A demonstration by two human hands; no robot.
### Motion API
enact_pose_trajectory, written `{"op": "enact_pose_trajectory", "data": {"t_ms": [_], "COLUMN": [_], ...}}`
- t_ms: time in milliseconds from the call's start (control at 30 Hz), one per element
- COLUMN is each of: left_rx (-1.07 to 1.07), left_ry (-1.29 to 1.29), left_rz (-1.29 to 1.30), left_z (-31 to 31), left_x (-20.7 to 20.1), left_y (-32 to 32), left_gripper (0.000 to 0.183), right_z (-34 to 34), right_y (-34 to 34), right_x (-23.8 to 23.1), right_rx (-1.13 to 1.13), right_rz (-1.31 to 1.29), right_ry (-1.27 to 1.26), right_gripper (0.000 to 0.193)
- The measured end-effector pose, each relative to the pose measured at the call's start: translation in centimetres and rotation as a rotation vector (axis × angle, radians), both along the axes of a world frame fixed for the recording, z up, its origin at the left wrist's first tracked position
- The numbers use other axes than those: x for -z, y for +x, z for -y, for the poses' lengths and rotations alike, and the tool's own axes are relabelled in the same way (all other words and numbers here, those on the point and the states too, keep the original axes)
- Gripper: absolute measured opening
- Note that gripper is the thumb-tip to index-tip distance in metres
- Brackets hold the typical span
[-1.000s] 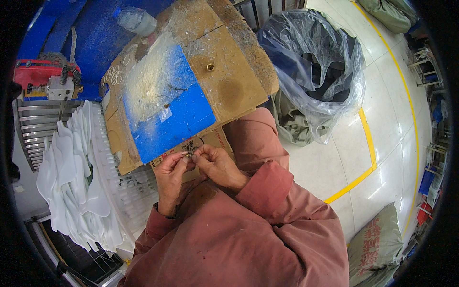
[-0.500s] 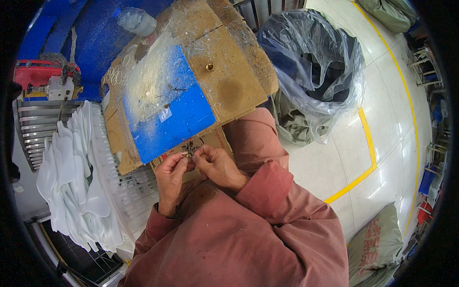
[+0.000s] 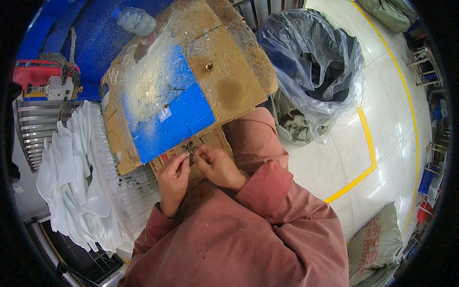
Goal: The person uses a small brush to clean a brass fitting, then inserts a thin wire into it and manipulates the assembly with both hands. The person repeatedly handles the fitting and wire, adjusting and repositioning them on the workbench.
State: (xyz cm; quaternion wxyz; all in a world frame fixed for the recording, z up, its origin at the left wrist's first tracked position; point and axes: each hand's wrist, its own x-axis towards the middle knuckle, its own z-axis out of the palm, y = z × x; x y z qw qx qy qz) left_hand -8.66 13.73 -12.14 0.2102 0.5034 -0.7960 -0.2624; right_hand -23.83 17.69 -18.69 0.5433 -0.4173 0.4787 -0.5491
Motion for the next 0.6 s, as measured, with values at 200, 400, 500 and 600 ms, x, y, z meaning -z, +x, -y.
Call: {"op": "enact_pose_trajectory", "data": {"t_ms": [200,400,500,600], "left_rx": [-0.099,0.067,0.037,-0.156], "left_ry": [0.266,-0.08,0.051,0.526], "left_rz": [-0.232,-0.074,-0.068,-0.236], "left_z": [0.2,0.1,0.4,1.0], "left_x": [0.4,-0.6,-0.9,-1.0], "left_y": [0.3,-0.1,0.0,0.5], "left_gripper": [0.019,0.02,0.018,0.017], "right_z": [-0.3,-0.1,-0.2,-0.3], "right_y": [-0.1,0.0,-0.1,-0.2], "right_x": [-0.2,-0.1,0.1,0.2], "right_rx": [-0.012,-0.137,-0.092,-0.043], "right_rz": [-0.28,0.703,0.28,-0.489], "right_ry": [-0.112,0.273,0.077,-0.26], "right_gripper": [0.012,0.012,0.013,0.014]}}
